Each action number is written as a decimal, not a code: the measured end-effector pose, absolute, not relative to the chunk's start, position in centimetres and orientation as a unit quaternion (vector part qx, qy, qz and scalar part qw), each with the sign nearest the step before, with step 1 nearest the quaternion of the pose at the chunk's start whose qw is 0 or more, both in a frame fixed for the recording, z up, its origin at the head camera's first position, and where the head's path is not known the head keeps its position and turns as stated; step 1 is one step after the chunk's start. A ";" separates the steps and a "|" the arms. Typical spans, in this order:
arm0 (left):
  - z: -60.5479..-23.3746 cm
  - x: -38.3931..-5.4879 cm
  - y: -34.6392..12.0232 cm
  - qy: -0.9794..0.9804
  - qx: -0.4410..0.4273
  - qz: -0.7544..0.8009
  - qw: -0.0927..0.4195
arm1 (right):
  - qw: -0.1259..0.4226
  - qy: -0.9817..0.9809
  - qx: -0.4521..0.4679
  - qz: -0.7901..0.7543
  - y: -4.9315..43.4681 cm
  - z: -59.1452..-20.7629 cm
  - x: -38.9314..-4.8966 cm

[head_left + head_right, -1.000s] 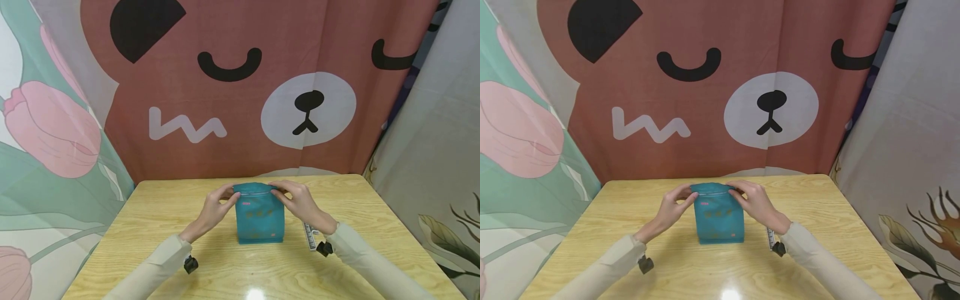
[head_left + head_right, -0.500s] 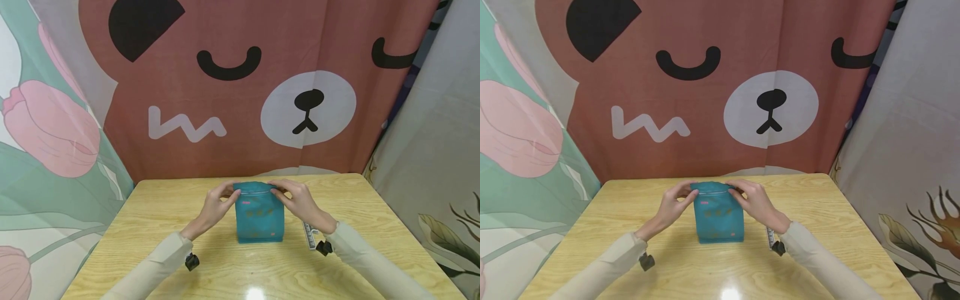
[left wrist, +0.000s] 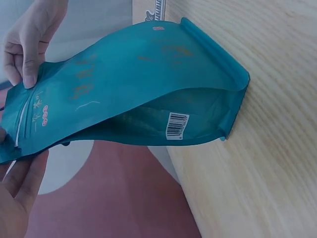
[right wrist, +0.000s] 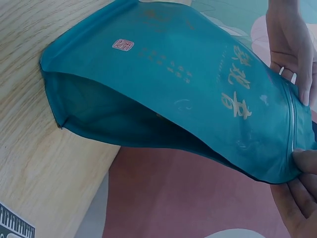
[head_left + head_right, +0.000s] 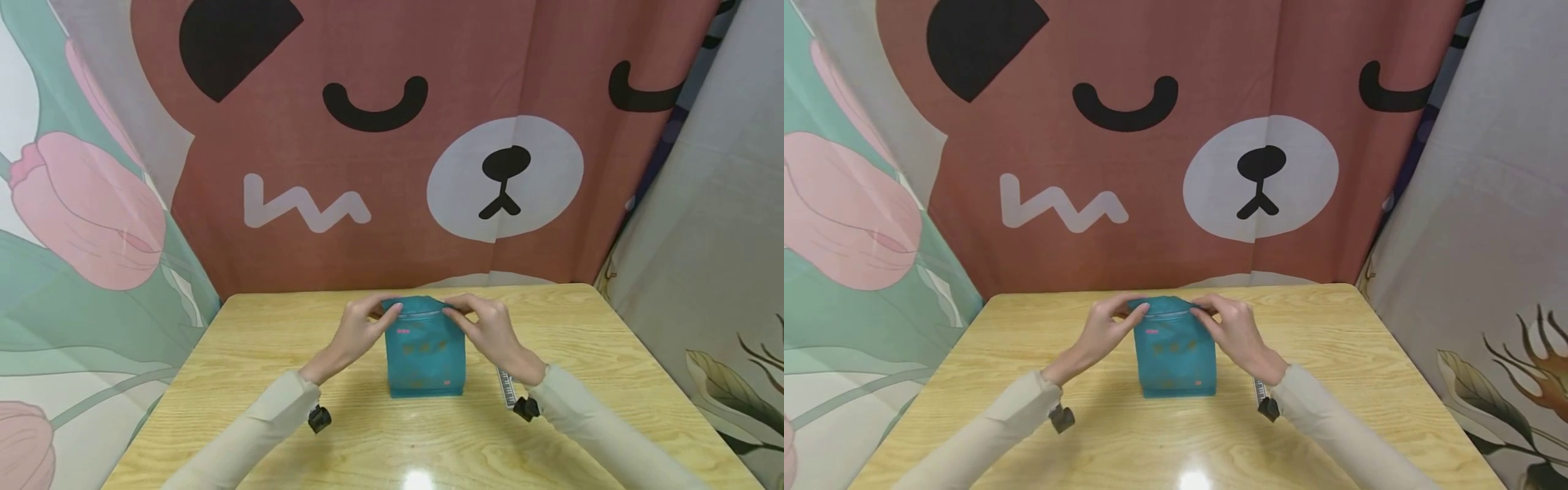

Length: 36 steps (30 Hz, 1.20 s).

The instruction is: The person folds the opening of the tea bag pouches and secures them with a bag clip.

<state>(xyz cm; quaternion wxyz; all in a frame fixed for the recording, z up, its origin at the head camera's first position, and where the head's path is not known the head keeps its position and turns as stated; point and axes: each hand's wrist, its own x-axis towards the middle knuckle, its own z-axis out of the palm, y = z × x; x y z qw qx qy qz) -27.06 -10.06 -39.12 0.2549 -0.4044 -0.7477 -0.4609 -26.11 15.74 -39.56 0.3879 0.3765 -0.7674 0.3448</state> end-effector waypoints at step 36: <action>-35.2 -26.7 -6.4 -0.818 -0.420 -0.256 0.297 | 0.415 -0.757 0.419 0.280 15.6 -39.7 -25.7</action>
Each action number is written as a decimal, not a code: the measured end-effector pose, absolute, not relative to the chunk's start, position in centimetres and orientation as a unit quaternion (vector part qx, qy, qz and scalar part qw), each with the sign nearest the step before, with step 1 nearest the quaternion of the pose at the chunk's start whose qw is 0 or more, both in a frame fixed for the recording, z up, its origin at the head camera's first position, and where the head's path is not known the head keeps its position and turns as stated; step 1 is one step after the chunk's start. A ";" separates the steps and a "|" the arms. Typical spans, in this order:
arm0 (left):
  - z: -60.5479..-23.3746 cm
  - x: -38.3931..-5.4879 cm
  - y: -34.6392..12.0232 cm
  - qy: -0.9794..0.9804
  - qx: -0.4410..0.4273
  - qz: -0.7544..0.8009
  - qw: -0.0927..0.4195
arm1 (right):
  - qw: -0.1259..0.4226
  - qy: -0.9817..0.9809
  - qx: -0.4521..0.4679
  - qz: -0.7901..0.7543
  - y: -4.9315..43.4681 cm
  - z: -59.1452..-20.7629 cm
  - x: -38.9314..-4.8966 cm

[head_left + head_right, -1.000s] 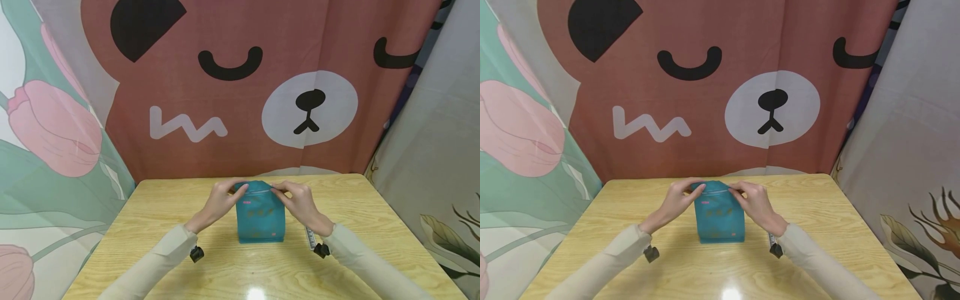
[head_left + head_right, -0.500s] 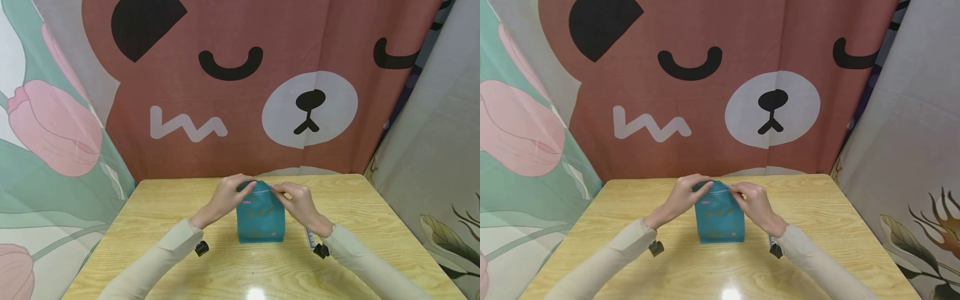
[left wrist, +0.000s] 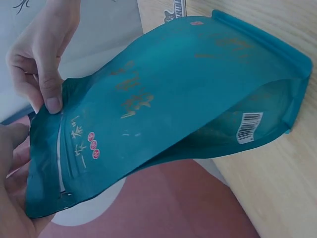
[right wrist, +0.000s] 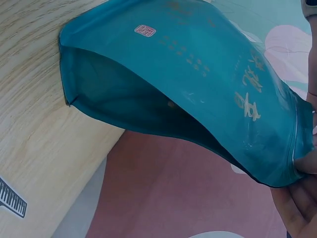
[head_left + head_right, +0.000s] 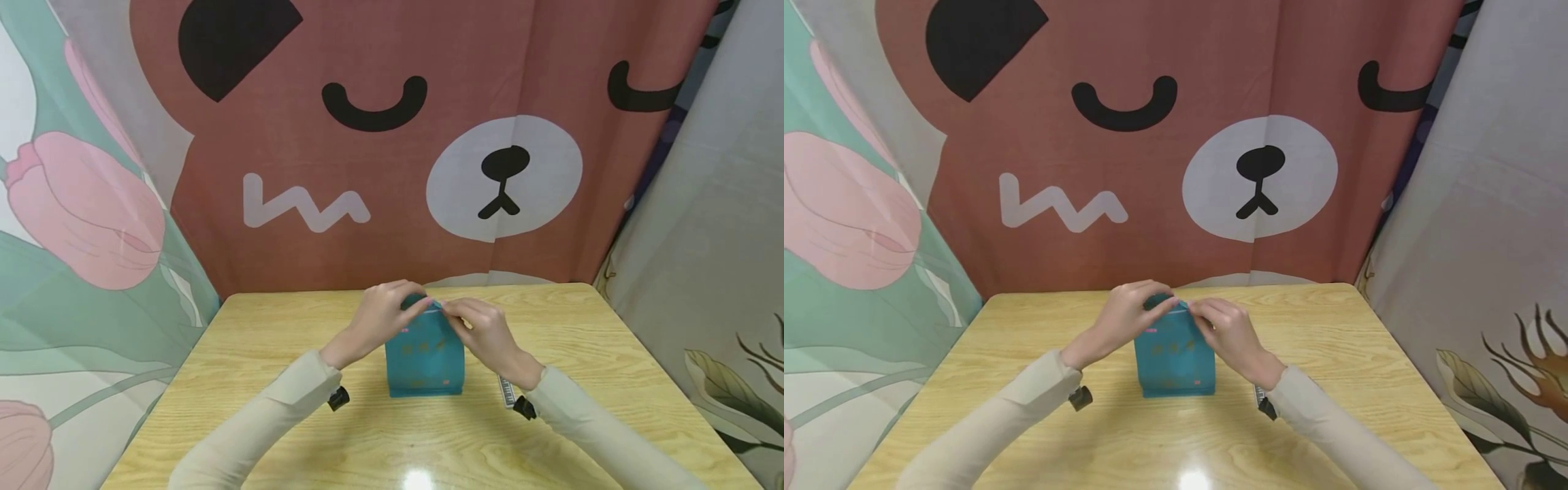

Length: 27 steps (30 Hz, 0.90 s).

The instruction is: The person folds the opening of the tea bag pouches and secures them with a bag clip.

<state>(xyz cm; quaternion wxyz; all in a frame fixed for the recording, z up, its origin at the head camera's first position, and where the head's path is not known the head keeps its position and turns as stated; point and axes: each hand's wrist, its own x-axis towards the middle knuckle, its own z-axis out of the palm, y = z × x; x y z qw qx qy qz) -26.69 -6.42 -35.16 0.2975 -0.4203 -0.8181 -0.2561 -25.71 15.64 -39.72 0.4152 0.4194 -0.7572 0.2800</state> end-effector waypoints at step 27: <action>-35.2 -26.8 -5.3 -0.833 -0.424 -0.230 0.271 | 0.301 -0.752 0.453 0.372 16.8 -38.9 -26.0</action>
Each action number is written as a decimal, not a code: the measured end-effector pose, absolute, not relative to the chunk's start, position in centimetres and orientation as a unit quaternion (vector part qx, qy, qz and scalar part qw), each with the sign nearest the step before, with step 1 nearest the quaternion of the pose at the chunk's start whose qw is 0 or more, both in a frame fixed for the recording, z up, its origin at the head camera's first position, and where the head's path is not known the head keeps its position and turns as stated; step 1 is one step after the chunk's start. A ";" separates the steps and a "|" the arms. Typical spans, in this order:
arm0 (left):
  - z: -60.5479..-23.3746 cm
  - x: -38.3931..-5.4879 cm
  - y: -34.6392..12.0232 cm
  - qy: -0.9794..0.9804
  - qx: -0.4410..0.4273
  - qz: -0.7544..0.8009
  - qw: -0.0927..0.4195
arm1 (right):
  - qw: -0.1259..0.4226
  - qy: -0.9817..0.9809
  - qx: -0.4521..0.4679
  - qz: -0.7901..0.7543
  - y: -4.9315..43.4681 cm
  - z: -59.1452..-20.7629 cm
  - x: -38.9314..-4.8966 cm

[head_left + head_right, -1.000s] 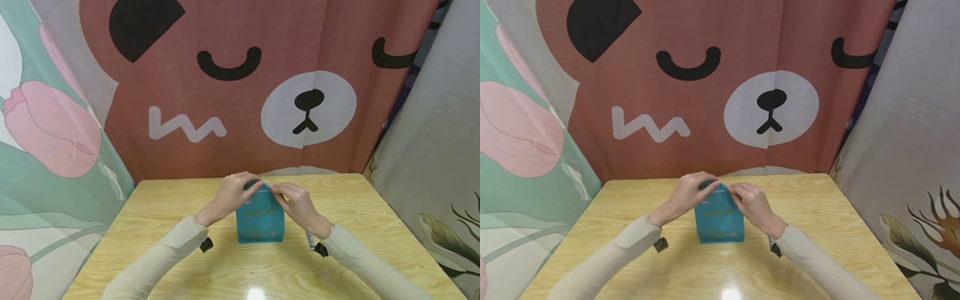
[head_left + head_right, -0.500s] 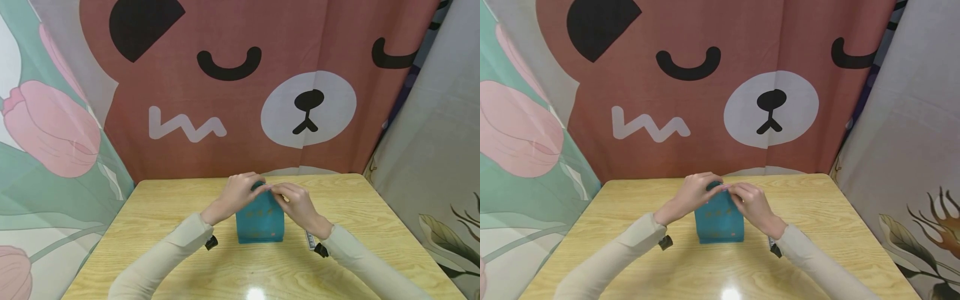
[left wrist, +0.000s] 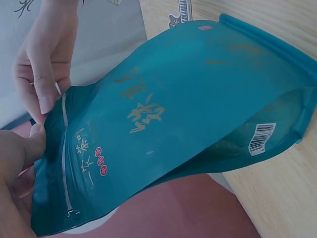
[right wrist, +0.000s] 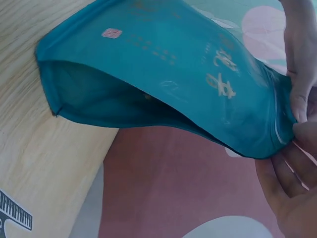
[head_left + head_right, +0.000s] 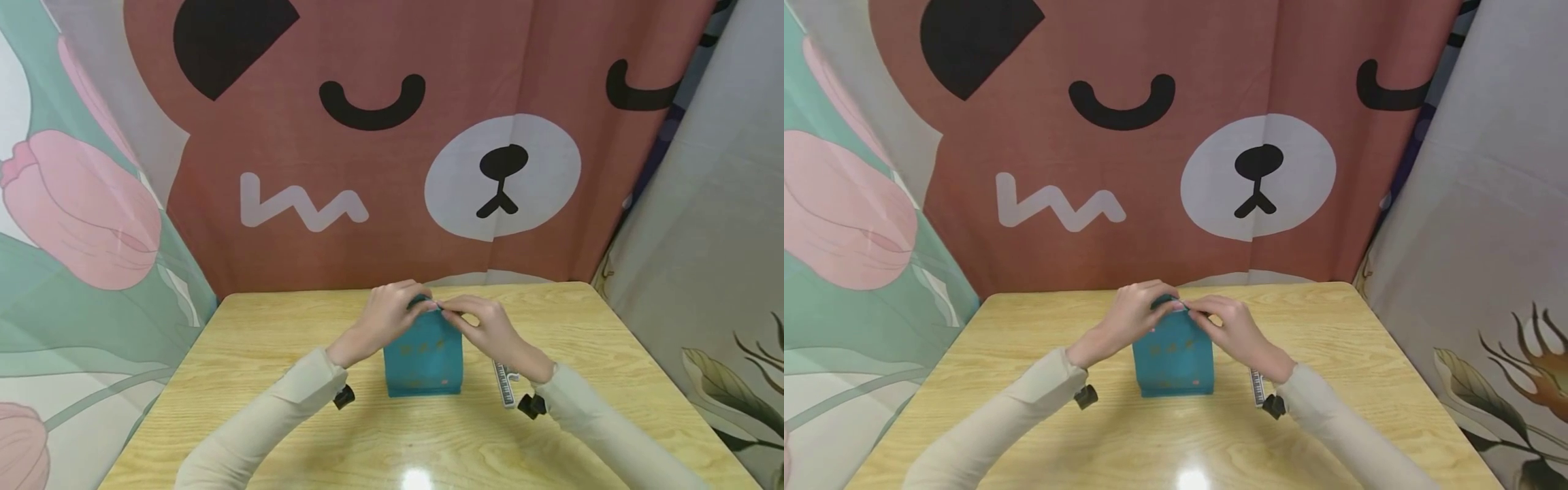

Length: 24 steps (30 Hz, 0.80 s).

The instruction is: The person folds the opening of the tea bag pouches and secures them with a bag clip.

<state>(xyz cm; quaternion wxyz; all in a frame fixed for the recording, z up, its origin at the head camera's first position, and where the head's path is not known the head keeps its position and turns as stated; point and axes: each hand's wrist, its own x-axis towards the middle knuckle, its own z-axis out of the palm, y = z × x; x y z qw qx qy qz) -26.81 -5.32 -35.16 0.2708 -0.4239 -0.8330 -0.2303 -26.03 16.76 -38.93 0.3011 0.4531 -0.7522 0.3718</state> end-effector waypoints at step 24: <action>-35.1 -26.8 -5.3 -0.836 -0.420 -0.242 0.257 | 0.262 -0.799 0.419 0.344 17.0 -39.1 -26.4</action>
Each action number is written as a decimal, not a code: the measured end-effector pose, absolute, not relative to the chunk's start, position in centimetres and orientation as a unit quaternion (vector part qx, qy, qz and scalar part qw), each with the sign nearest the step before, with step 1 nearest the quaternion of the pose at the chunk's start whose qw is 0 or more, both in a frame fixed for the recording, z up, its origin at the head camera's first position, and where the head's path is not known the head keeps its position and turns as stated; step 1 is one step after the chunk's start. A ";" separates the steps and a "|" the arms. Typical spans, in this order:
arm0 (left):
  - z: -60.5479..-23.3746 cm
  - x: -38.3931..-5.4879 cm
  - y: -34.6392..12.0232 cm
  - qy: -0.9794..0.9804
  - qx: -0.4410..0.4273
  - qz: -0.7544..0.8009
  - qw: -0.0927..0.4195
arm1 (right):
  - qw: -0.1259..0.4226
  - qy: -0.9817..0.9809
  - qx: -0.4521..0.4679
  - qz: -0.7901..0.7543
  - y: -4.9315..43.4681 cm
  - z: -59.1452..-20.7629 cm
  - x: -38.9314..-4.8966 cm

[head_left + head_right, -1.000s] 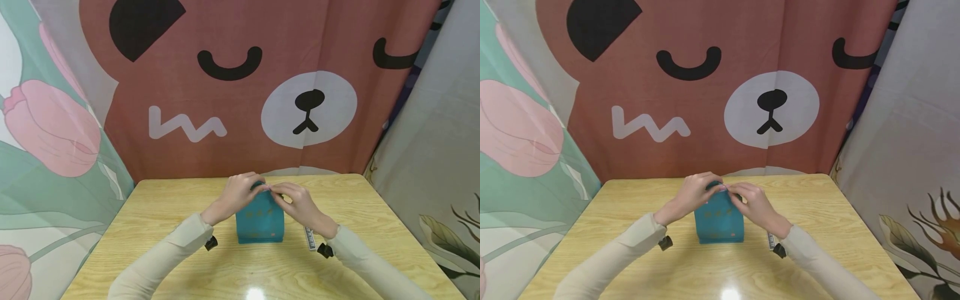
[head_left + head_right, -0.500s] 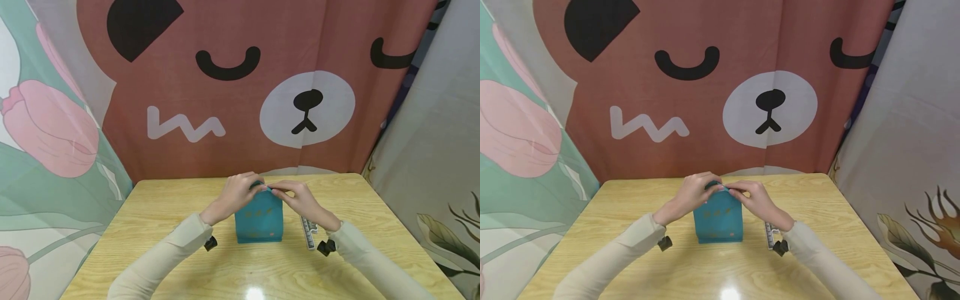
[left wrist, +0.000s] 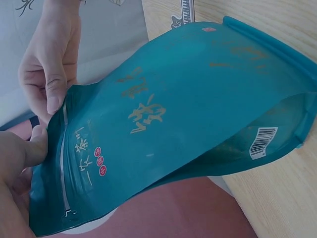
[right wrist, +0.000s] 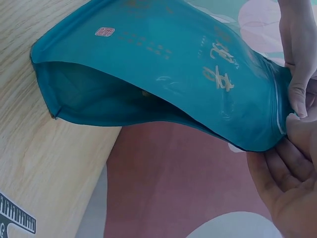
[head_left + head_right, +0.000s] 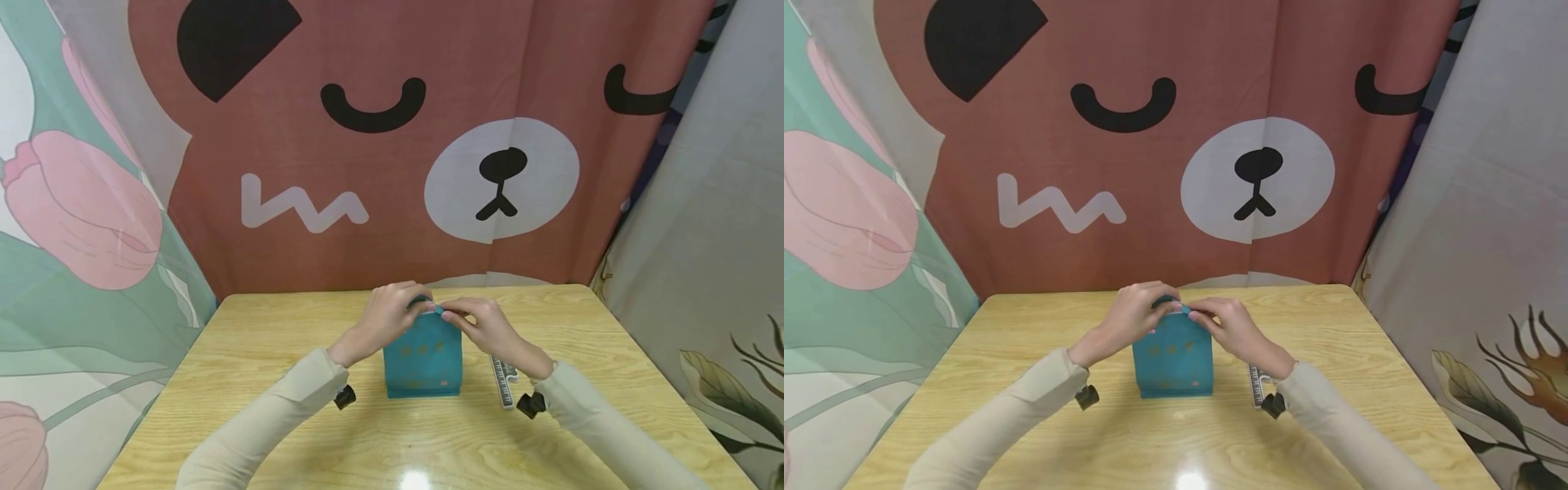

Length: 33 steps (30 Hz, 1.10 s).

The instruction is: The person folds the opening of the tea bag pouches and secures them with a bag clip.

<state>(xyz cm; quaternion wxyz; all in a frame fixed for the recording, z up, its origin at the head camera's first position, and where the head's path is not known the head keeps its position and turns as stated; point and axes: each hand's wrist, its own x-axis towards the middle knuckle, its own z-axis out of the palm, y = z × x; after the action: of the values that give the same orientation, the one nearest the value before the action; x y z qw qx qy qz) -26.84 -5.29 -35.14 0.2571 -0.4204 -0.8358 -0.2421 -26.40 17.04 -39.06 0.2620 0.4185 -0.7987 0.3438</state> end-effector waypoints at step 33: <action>-35.3 -26.9 -5.1 -0.837 -0.420 -0.229 0.268 | 0.253 -0.807 0.393 0.361 16.7 -39.6 -26.2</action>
<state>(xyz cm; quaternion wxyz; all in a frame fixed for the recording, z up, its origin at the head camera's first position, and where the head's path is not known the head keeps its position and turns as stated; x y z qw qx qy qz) -26.89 -5.13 -35.30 0.2677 -0.4196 -0.8366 -0.2289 -26.24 16.72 -39.61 0.2527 0.3935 -0.8068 0.3612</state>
